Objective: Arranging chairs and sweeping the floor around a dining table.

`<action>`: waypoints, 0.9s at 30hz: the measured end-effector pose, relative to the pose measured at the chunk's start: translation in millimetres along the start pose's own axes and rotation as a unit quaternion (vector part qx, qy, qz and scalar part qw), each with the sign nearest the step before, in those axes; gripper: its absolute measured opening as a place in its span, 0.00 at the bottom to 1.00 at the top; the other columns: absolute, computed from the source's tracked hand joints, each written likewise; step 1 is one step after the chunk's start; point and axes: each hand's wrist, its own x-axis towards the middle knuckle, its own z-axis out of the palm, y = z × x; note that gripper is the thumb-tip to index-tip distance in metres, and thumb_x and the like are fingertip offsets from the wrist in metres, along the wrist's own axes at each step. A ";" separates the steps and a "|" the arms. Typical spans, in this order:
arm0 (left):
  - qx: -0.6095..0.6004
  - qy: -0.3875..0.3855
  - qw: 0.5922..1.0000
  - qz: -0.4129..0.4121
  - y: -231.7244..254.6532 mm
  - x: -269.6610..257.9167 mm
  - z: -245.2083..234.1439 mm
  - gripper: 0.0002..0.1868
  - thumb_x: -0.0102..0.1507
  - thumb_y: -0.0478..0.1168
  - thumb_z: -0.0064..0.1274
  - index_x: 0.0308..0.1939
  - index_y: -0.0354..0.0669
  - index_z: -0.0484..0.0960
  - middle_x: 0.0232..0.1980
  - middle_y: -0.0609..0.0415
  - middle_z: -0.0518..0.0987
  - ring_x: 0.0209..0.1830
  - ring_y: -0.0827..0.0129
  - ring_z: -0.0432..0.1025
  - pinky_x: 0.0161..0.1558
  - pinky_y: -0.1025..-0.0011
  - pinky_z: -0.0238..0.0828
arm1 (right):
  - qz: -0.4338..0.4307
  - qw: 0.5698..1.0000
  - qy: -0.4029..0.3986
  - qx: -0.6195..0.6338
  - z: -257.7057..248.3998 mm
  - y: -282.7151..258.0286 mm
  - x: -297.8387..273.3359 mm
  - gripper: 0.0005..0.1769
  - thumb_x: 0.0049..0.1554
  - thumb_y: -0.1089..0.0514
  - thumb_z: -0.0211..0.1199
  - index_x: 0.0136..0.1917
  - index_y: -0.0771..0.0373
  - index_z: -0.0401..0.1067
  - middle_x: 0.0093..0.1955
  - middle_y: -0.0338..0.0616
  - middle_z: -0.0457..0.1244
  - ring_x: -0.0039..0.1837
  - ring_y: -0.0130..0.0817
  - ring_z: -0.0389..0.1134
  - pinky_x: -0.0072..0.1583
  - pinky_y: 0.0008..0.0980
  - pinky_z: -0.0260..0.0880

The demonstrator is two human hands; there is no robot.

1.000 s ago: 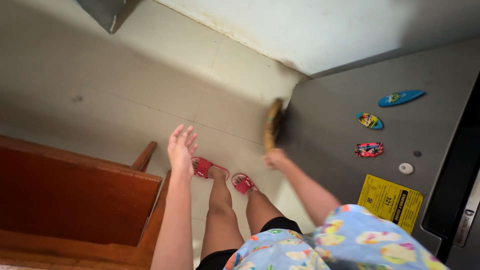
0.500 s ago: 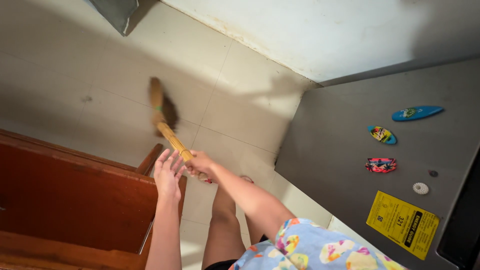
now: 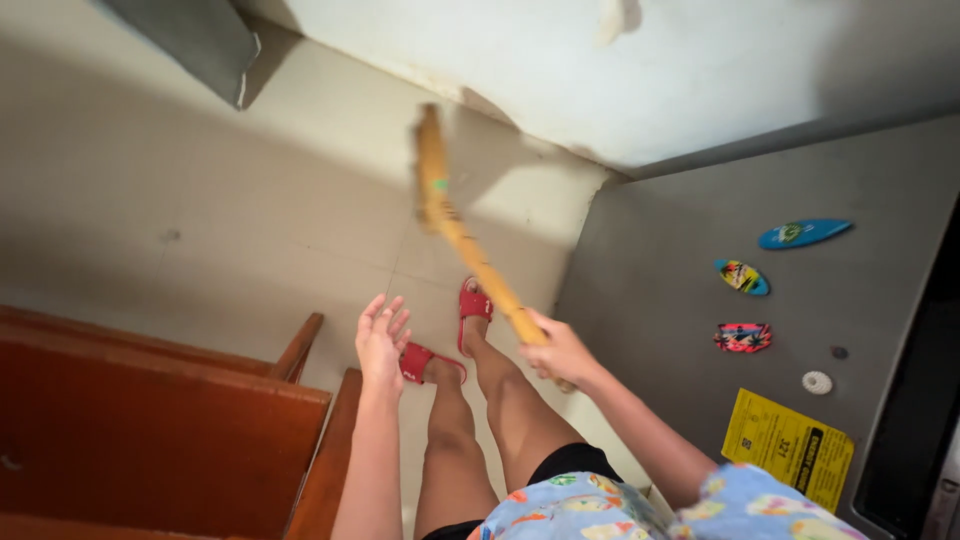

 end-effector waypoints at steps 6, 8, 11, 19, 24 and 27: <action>0.005 -0.007 1.000 0.002 5.9 7.9 38.9 0.23 0.70 0.42 0.40 0.70 0.48 0.66 0.66 0.54 0.77 0.61 0.68 0.72 0.57 0.66 0.66 | 0.052 0.984 0.167 0.027 -86.8 7.0 -6.1 0.42 0.52 0.72 0.61 0.78 0.52 0.58 0.34 0.37 0.61 0.30 0.23 0.59 0.31 0.27 0.61; 0.011 -0.009 1.000 -0.001 11.3 9.2 50.8 0.23 0.70 0.42 0.39 0.70 0.48 0.66 0.66 0.54 0.77 0.61 0.68 0.72 0.57 0.66 0.66 | 0.056 0.980 0.188 0.016 -119.9 23.1 24.9 0.37 0.53 0.72 0.61 0.74 0.56 0.60 0.32 0.39 0.60 0.28 0.26 0.59 0.30 0.29 0.61; 0.019 -0.010 1.000 -0.008 11.3 14.0 61.8 0.23 0.70 0.43 0.38 0.70 0.48 0.66 0.66 0.54 0.77 0.62 0.68 0.72 0.58 0.66 0.66 | 0.043 0.976 0.215 -0.014 -161.3 62.6 98.3 0.21 0.52 0.70 0.62 0.59 0.65 0.66 0.27 0.42 0.60 0.26 0.31 0.61 0.29 0.34 0.61; 0.019 0.020 0.999 -0.018 1.2 17.3 57.7 0.23 0.70 0.43 0.39 0.70 0.48 0.66 0.67 0.53 0.77 0.64 0.67 0.71 0.58 0.67 0.66 | 0.064 0.963 0.233 -0.118 -58.9 109.9 320.5 0.08 0.51 0.62 0.65 0.30 0.64 0.74 0.26 0.43 0.65 0.29 0.34 0.67 0.32 0.38 0.65; -0.006 0.050 0.998 -0.025 -3.3 15.7 47.5 0.24 0.70 0.44 0.39 0.70 0.48 0.65 0.68 0.52 0.76 0.63 0.66 0.72 0.59 0.67 0.67 | 0.053 0.997 0.048 -0.030 91.6 44.6 318.7 0.04 0.52 0.63 0.61 0.41 0.66 0.73 0.28 0.46 0.65 0.30 0.37 0.67 0.30 0.40 0.67; -0.010 0.073 0.997 -0.027 3.4 17.7 45.0 0.24 0.69 0.44 0.39 0.70 0.48 0.65 0.68 0.52 0.76 0.64 0.65 0.72 0.59 0.67 0.66 | 0.023 0.999 -0.018 0.041 129.3 -5.3 302.7 0.16 0.47 0.72 0.64 0.50 0.67 0.70 0.29 0.44 0.62 0.29 0.34 0.64 0.30 0.37 0.64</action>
